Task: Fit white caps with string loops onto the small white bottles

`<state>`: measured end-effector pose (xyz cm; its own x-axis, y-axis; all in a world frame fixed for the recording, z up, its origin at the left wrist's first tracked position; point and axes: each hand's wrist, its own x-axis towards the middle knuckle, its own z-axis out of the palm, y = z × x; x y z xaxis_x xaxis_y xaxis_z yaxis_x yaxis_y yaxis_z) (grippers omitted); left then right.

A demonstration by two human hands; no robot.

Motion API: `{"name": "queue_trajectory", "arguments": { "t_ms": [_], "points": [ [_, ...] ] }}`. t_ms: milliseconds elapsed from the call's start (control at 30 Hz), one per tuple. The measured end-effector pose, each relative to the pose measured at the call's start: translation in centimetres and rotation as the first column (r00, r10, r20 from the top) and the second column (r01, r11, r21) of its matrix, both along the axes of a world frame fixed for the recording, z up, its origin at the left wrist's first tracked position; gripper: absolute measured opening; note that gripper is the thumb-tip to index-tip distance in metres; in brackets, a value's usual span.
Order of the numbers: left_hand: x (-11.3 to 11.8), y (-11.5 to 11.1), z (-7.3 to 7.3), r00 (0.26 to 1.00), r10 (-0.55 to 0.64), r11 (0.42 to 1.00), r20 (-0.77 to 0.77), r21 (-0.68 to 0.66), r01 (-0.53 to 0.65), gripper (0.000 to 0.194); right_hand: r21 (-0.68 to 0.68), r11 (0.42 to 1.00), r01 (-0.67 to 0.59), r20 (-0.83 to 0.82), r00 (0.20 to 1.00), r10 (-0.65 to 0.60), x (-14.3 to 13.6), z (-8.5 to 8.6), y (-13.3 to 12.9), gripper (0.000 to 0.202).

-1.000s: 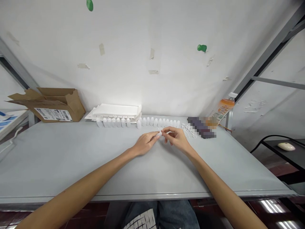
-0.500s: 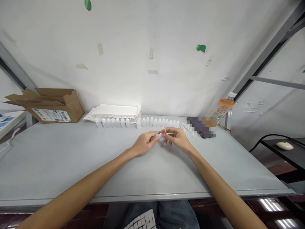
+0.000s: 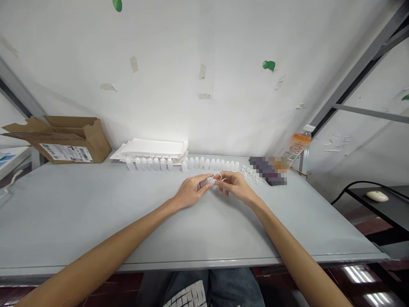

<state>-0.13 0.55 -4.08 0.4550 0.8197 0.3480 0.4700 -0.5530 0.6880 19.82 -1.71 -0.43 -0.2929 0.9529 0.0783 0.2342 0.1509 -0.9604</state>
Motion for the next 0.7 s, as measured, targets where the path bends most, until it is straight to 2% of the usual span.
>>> {"name": "queue_trajectory", "arguments": {
  "t_ms": [233,400,700],
  "points": [
    [-0.11,0.16,-0.31,1.0,0.02,0.984,-0.016,0.176,-0.017,0.033,0.011,1.0,0.029,0.0,1.0,-0.029,-0.18,-0.11,-0.02,0.033],
    [-0.07,-0.13,-0.25,0.998,0.036,0.942,-0.057,0.336,-0.015,0.026,0.004,0.999,0.033,-0.007,0.999,-0.033,-0.23,-0.17,-0.04,0.032],
    [-0.12,-0.15,-0.33,0.998,0.013,0.861,-0.059,0.509,0.019,0.024,-0.017,1.0,0.005,-0.034,0.999,-0.006,-0.27,-0.35,-0.03,0.029]
  ]
}}
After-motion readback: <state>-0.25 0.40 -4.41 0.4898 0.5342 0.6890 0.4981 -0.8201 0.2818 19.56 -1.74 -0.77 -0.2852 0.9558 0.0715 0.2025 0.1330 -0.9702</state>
